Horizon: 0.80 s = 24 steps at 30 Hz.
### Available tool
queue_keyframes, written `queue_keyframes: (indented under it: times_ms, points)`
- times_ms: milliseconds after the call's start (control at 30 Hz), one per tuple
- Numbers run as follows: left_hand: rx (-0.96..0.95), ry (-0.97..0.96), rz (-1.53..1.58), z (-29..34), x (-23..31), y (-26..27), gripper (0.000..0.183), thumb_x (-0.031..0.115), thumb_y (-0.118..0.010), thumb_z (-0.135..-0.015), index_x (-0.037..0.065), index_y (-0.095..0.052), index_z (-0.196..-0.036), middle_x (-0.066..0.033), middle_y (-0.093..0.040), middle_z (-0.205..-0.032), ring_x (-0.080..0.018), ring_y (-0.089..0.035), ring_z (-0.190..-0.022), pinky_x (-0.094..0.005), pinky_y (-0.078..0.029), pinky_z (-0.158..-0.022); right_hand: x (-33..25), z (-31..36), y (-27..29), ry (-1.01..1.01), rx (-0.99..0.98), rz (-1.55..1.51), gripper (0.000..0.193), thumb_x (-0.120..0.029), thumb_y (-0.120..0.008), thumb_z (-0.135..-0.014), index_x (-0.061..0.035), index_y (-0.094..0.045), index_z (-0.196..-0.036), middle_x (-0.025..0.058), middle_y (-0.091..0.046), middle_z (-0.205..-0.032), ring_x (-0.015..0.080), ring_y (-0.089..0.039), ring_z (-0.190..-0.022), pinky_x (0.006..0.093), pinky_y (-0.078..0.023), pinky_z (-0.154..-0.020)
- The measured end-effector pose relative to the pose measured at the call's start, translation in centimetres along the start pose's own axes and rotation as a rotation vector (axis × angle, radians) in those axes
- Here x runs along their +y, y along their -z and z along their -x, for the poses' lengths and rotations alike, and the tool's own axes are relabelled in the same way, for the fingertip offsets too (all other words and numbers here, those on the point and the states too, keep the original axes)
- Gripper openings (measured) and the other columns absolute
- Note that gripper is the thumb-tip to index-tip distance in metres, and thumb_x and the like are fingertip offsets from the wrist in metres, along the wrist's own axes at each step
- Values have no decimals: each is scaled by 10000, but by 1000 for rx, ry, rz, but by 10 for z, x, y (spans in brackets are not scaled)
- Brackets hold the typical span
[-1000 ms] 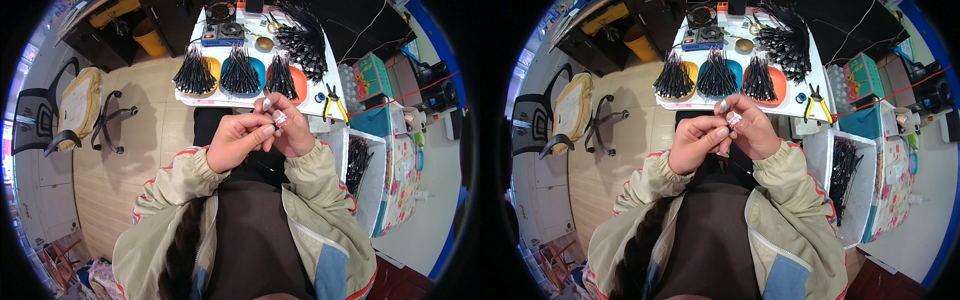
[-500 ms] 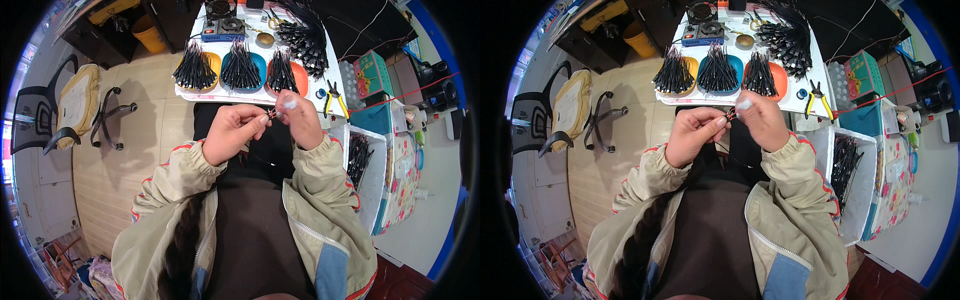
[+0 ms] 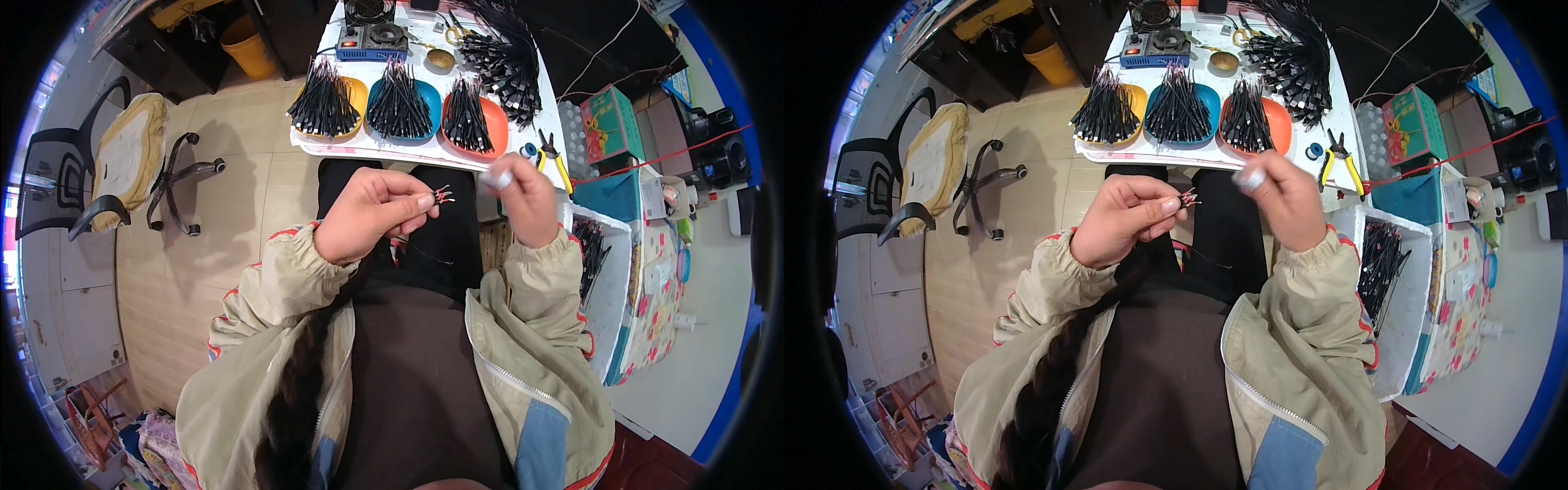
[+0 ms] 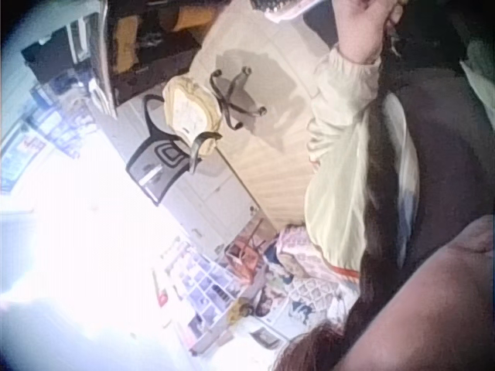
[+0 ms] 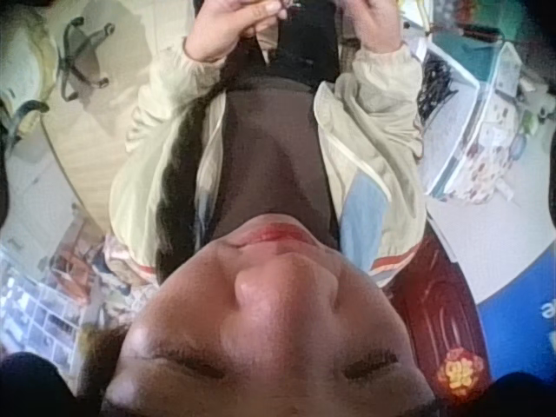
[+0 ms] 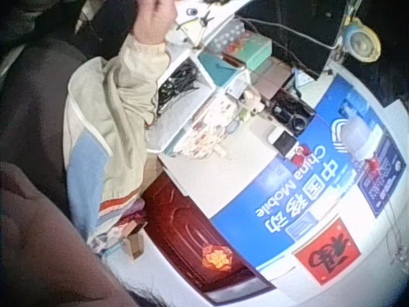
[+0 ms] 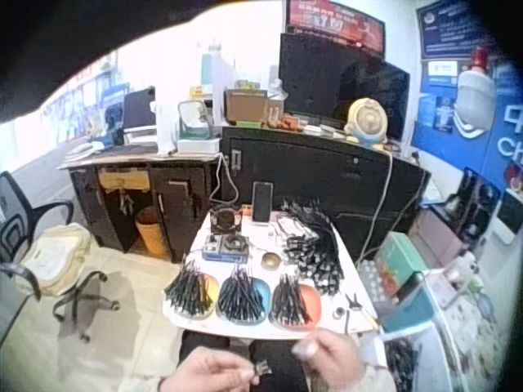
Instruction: The person repeatedly picks up black wires from trays on a table, wraps a white material around the exposed ends, and places the finished wires into a container. The process is repeated for multiple wires throughout the clip.
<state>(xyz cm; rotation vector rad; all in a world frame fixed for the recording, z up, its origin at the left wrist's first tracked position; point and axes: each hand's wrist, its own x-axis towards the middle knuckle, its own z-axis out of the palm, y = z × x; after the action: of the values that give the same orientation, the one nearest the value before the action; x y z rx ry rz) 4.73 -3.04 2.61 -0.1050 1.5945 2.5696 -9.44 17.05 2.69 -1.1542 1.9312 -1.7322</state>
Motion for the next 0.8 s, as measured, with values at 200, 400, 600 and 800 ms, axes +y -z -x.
queue_keyframes:
  times_ms: [200,400,600,800]
  points:
    - [-119,115,132,-7,0,4,185,138,-606,-938,-34,-662,-901,12,-524,-635,-15,-386,-525,-182,-231,-443,-17,-1,-9,323,-154,342,265,-97,-749,-761,-10,-653,-993,106,-642,-977,224,-607,-858,296,-476,-744]
    - [-126,134,110,-9,2,5,197,152,-607,-942,-32,-666,-902,19,-533,-643,-9,-390,-538,-179,-230,-446,-21,-8,-11,436,-158,325,211,36,-706,-705,-4,-653,-905,102,-636,-889,254,-622,-795,315,-498,-697]
    - [101,-610,-896,-12,-1,-7,119,86,-617,-883,-26,-655,-871,-73,-596,-645,-188,-531,-515,-311,-396,-466,-5,-3,-13,28,-205,-27,102,-49,-649,-850,9,-612,-925,31,-606,-840,127,-579,-771,253,-468,-690]
    - [110,-769,-1197,-13,0,-3,101,46,-654,-829,-13,-655,-910,-131,-617,-699,-267,-624,-604,-345,-481,-527,-1,2,-20,-280,-143,-346,135,-86,-646,-886,0,-610,-984,20,-612,-909,126,-579,-819,259,-463,-745]
